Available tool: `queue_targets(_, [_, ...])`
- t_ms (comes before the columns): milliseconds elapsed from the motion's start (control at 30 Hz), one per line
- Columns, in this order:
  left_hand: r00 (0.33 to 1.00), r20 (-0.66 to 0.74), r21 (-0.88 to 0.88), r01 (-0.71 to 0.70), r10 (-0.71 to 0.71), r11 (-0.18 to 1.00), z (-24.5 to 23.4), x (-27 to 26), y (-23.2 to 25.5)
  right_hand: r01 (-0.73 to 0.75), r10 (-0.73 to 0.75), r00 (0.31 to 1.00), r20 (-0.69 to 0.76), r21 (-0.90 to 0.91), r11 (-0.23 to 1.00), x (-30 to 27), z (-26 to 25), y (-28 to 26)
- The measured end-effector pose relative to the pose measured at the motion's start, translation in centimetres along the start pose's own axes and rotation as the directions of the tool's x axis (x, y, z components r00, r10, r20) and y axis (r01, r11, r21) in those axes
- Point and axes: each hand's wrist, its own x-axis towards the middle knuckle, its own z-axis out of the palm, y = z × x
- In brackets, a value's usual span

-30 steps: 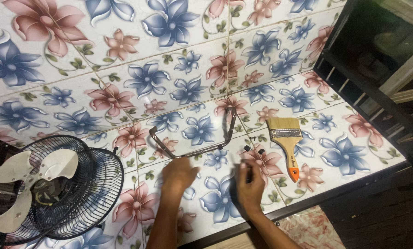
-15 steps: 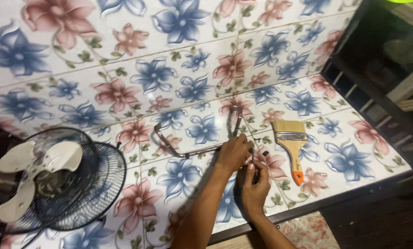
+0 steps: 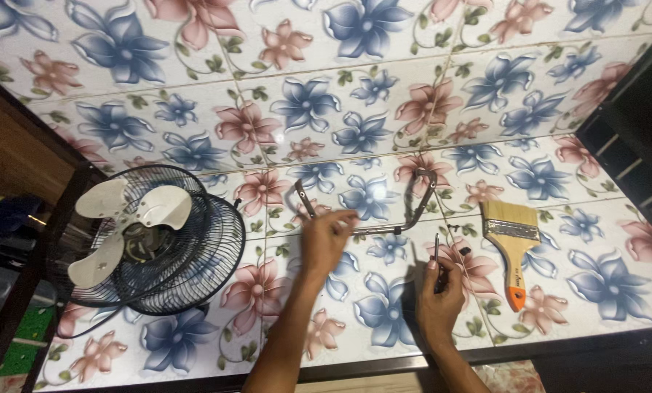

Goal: The person assembles a metal fan stand on a tiled countertop. They use a screwdriver to tighten screws at the joints and a pair of pliers to bend and secure the metal frame. The fan body is visible nearby but not handled.

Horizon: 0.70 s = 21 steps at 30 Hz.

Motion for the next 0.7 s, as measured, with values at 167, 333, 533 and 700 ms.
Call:
queue_targets(167, [0.924,-0.330,0.183,-0.138,0.193,0.973,-5.4,1.5,-0.5,0.020,-0.020,1.000,0.017,0.013,1.000,0.0,0.2,0.2])
queue_targets(333, [0.914,-0.337,0.255,-0.144,0.227,0.956,-6.8,2.3,-1.8,0.051,-0.051,0.998,0.032,0.017,0.999,0.0,0.5,0.6])
queue_targets(533, [0.909,-0.343,0.183,-0.184,0.238,0.966,-6.8,2.8,-3.5,0.026,-0.027,0.997,0.073,0.013,1.000,0.0,0.5,0.7])
queue_targets(700, [0.915,-0.355,0.130,-0.155,0.191,0.979,-6.2,2.8,-3.8,0.018,-0.019,0.995,0.096,0.006,1.000,0.1,0.5,0.6])
